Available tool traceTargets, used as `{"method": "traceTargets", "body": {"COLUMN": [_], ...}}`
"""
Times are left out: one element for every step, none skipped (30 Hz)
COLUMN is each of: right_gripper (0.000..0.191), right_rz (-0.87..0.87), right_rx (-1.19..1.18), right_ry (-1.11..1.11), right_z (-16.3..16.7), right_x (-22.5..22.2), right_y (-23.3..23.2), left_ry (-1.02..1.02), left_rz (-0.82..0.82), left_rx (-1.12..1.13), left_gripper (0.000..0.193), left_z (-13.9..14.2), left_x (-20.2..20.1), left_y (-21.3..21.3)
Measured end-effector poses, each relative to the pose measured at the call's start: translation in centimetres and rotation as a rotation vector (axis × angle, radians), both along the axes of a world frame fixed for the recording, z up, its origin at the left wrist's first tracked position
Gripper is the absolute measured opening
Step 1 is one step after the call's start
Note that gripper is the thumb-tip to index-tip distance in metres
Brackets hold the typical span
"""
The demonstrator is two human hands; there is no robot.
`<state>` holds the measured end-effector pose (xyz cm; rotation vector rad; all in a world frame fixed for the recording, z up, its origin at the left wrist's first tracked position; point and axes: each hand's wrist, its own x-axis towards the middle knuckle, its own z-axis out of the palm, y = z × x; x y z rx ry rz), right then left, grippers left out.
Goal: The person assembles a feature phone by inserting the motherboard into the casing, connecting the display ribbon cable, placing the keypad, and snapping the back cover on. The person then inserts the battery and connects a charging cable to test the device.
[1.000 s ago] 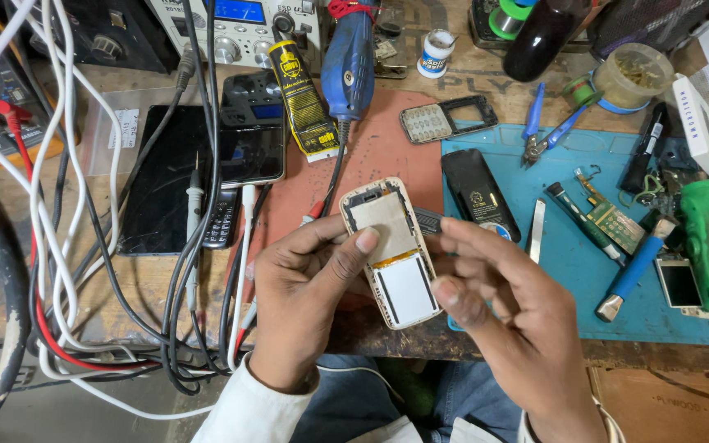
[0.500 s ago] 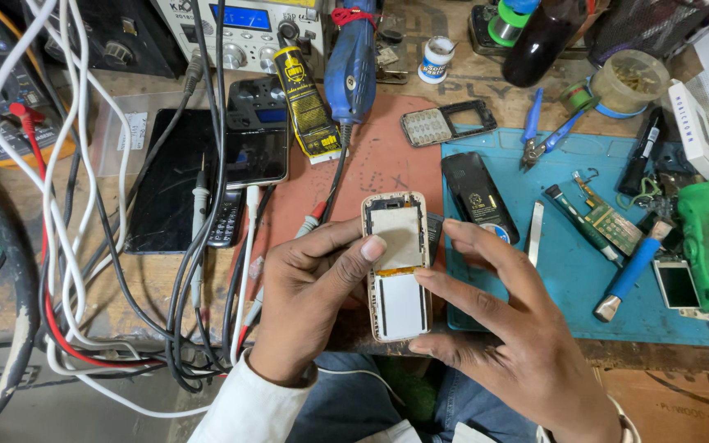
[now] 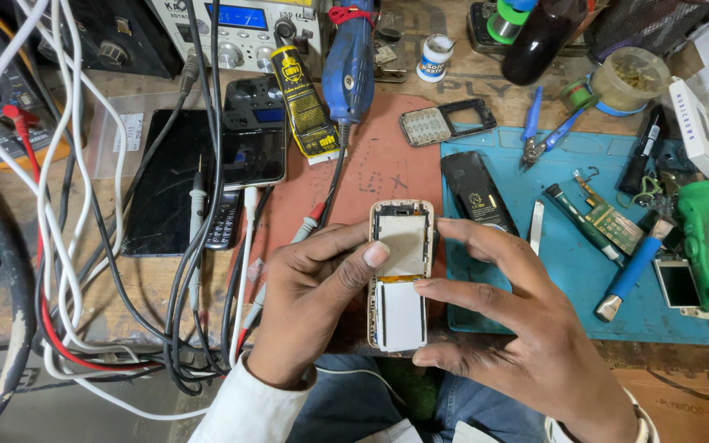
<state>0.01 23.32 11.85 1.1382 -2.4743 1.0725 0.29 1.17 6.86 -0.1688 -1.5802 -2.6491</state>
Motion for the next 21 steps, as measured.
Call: {"method": "traceTargets", "body": {"right_gripper": [0.059, 0.059, 0.059, 0.059, 0.059, 0.059, 0.059, 0.059, 0.059, 0.060, 0.059, 0.059, 0.059, 0.059, 0.059, 0.059, 0.059, 0.059, 0.059, 0.057, 0.054], "right_rz": [0.007, 0.001, -0.005, -0.010, -0.010, -0.010, -0.010, -0.013, -0.017, -0.021, -0.020, -0.020, -0.019, -0.020, -0.021, -0.023, -0.024, -0.025, -0.025, -0.021, -0.015], "right_rx": [0.003, -0.002, -0.006, -0.011, -0.013, -0.015, -0.016, -0.013, -0.011, -0.008, -0.010, -0.012, -0.014, -0.007, -0.001, 0.005, -0.003, -0.011, -0.018, -0.046, -0.073], "right_ry": [-0.019, -0.026, -0.034, -0.042, -0.036, -0.030, -0.026, -0.023, -0.020, -0.017, -0.014, -0.009, -0.005, 0.001, 0.007, 0.013, 0.008, 0.004, -0.001, 0.006, 0.014], "right_z": [-0.01, -0.07, -0.14, -0.19, -0.23, -0.25, -0.26, -0.27, -0.26, -0.25, -0.22, -0.18, -0.12, -0.05, 0.03, 0.11, 0.19, 0.26, 0.31, 0.33, 0.33], "right_x": [-0.07, -0.13, -0.15, -0.16, -0.15, -0.14, -0.11, -0.09, -0.08, -0.04, -0.02, -0.02, 0.00, 0.01, 0.04, 0.07, 0.12, 0.20, 0.27, 0.35, 0.43], "right_y": [0.01, -0.03, -0.09, -0.13, -0.17, -0.19, -0.21, -0.25, -0.28, -0.33, -0.38, -0.41, -0.46, -0.48, -0.50, -0.49, -0.49, -0.47, -0.47, -0.46, -0.48], "left_ry": [-0.011, -0.021, -0.033, -0.025, -0.015, -0.006, -0.004, -0.002, 0.000, 0.004, 0.009, 0.014, 0.014, 0.014, 0.015, 0.014, 0.013, 0.013, 0.008, 0.004, 0.000], "left_rz": [-0.007, -0.013, -0.019, -0.013, -0.007, -0.001, -0.002, -0.002, -0.004, -0.006, -0.006, -0.007, -0.009, -0.009, -0.011, -0.013, -0.016, -0.018, -0.016, -0.014, -0.010], "left_rx": [0.010, 0.020, 0.030, 0.016, 0.002, -0.012, -0.021, -0.030, -0.040, -0.035, -0.030, -0.025, -0.028, -0.030, -0.032, -0.027, -0.022, -0.017, -0.023, -0.029, -0.035], "left_gripper": [0.034, 0.034, 0.034, 0.034, 0.034, 0.034, 0.034, 0.033, 0.033, 0.033, 0.033, 0.033, 0.033, 0.033, 0.033, 0.033, 0.033, 0.033, 0.033, 0.033, 0.034], "left_z": [0.05, 0.11, 0.16, 0.20, 0.24, 0.27, 0.30, 0.32, 0.34, 0.35, 0.36, 0.38, 0.39, 0.41, 0.43, 0.44, 0.44, 0.45, 0.46, 0.46, 0.46], "left_x": [0.03, 0.04, 0.07, 0.07, 0.04, 0.01, 0.02, 0.01, -0.02, -0.03, -0.05, -0.07, -0.05, -0.04, -0.04, -0.05, -0.07, -0.08, -0.07, -0.07, -0.06], "left_y": [-0.01, -0.04, -0.04, -0.02, -0.02, 0.00, 0.01, 0.02, 0.04, 0.05, 0.05, 0.07, 0.03, 0.01, -0.01, 0.01, 0.04, 0.05, 0.05, 0.04, -0.01]}}
